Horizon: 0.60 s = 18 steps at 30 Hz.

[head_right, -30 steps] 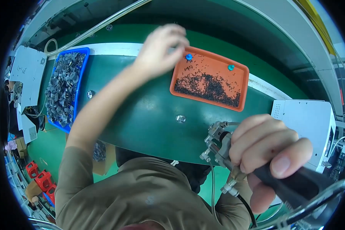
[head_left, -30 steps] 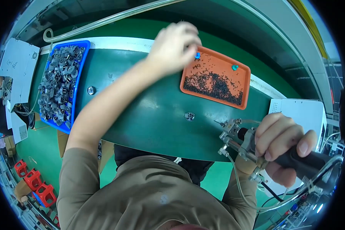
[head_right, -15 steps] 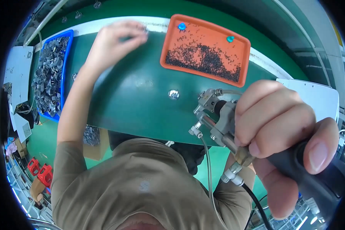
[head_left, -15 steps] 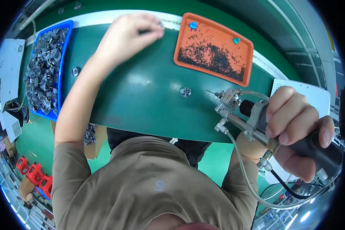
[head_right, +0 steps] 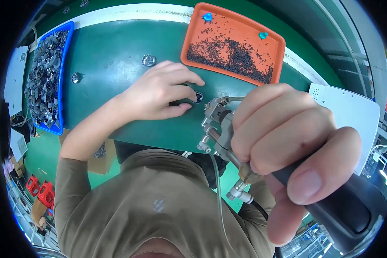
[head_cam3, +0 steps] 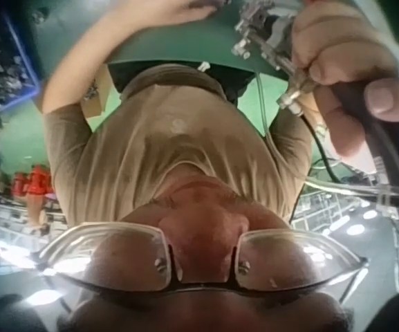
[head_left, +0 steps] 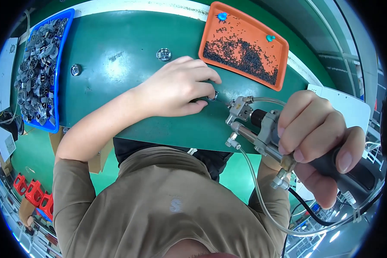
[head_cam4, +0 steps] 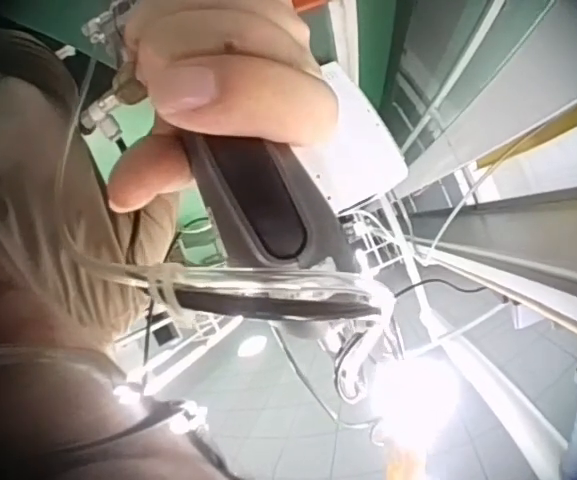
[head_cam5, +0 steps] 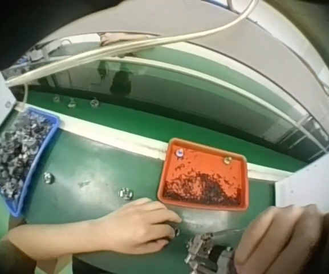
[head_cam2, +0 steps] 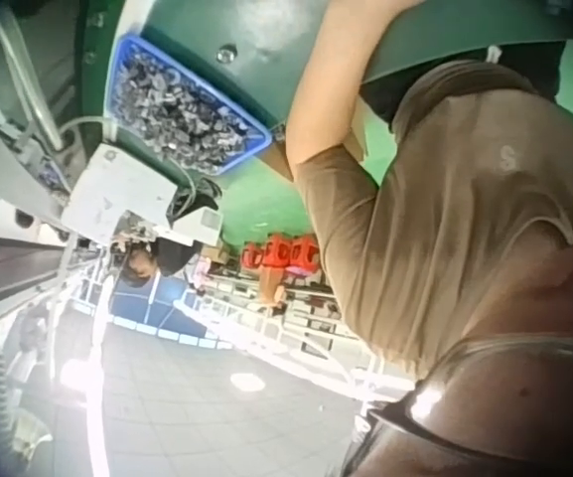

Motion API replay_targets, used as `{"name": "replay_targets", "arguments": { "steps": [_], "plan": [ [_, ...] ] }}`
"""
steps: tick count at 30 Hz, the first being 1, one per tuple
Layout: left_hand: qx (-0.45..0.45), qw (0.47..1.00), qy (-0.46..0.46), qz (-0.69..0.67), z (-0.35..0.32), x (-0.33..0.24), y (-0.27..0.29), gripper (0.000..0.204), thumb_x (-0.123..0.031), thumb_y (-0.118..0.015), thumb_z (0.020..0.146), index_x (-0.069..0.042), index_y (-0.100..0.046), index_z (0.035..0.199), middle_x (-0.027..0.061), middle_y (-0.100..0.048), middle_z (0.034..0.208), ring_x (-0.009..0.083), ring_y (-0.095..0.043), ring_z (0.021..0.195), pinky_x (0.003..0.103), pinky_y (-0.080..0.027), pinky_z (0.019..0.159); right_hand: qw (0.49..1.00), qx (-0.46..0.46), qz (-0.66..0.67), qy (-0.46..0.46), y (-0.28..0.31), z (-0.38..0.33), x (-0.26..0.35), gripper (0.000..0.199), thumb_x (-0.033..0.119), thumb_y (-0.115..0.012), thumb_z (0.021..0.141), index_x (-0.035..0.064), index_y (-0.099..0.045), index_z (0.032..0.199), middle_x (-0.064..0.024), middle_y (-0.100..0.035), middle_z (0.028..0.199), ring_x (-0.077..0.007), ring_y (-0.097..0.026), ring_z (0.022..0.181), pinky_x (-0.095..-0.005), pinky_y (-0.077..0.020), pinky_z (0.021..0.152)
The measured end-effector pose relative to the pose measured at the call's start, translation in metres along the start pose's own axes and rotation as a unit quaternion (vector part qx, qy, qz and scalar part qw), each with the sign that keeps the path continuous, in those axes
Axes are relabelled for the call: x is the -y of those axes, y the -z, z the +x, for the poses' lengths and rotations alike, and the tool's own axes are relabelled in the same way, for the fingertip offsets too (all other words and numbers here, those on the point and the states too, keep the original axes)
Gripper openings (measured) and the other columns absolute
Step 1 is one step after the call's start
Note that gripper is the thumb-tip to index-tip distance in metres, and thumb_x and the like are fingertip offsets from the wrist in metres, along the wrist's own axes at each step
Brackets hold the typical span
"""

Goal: The person assembles small circular parts using a specialized handheld pressing and fastening tool.

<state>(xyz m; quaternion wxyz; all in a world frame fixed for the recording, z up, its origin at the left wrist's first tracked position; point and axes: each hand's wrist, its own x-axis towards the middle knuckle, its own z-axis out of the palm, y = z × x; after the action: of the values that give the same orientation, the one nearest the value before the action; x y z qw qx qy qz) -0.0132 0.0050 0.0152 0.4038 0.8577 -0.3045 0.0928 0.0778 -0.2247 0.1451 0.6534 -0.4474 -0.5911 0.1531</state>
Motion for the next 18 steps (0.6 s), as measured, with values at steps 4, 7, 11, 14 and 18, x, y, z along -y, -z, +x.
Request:
{"name": "replay_targets", "arguments": {
  "steps": [4,7,11,14,18],
  "plan": [
    [-0.005,1.0,-0.001,0.001,-0.004,0.006,-0.01,0.016,-0.013,-0.082,0.077,-0.008,-0.076,0.091,0.0028,-0.073,0.111,0.0246,-0.066,0.103,0.039,-0.051,0.092,1.0,0.009,0.0,-0.016,-0.006,0.005,-0.003,0.058,0.056,-0.074,0.093,0.0175,-0.052,0.131,0.0008,-0.061,0.08,-0.0129,-0.061,0.06,-0.0301,-0.0452,0.061],
    [-0.017,1.0,-0.003,-0.002,-0.004,0.007,-0.013,0.015,-0.013,-0.082,0.078,-0.007,-0.077,0.091,0.001,-0.074,0.104,0.023,-0.066,0.099,0.038,-0.051,0.09,0.996,0.019,-0.038,-0.074,-0.012,0.016,0.005,0.059,0.057,-0.075,0.092,0.017,-0.053,0.13,0.0006,-0.061,0.08,-0.0125,-0.061,0.059,-0.0292,-0.0451,0.06],
    [-0.013,1.0,-0.003,-0.008,-0.004,0.009,-0.013,0.015,-0.014,-0.082,0.079,-0.007,-0.078,0.092,0.0007,-0.074,0.105,0.0219,-0.066,0.096,0.038,-0.051,0.089,0.994,0.023,-0.049,-0.093,-0.015,0.017,0.003,0.059,0.057,-0.076,0.092,0.0167,-0.053,0.129,0.0004,-0.06,0.08,-0.0121,-0.062,0.059,-0.0284,-0.0452,0.06],
    [-0.019,1.0,-0.001,-0.008,-0.005,0.009,-0.014,0.014,-0.014,-0.082,0.079,-0.007,-0.078,0.091,0.0004,-0.074,0.104,0.0211,-0.066,0.095,0.037,-0.051,0.088,0.997,0.016,-0.036,-0.073,-0.015,0.013,-0.002,0.059,0.056,-0.076,0.092,0.0169,-0.054,0.129,0.0007,-0.06,0.079,-0.0121,-0.062,0.06,-0.0284,-0.0451,0.06],
    [-0.02,1.0,-0.011,0.0,-0.003,0.009,-0.014,0.013,-0.013,-0.081,0.08,-0.007,-0.078,0.091,0.0005,-0.074,0.104,0.0208,-0.065,0.094,0.037,-0.051,0.088,0.994,0.09,-0.019,-0.053,-0.01,0.014,-0.009,0.058,0.056,-0.076,0.092,0.0175,-0.054,0.129,0.001,-0.06,0.079,-0.0122,-0.062,0.06,-0.0283,-0.045,0.06]
  ]
}}
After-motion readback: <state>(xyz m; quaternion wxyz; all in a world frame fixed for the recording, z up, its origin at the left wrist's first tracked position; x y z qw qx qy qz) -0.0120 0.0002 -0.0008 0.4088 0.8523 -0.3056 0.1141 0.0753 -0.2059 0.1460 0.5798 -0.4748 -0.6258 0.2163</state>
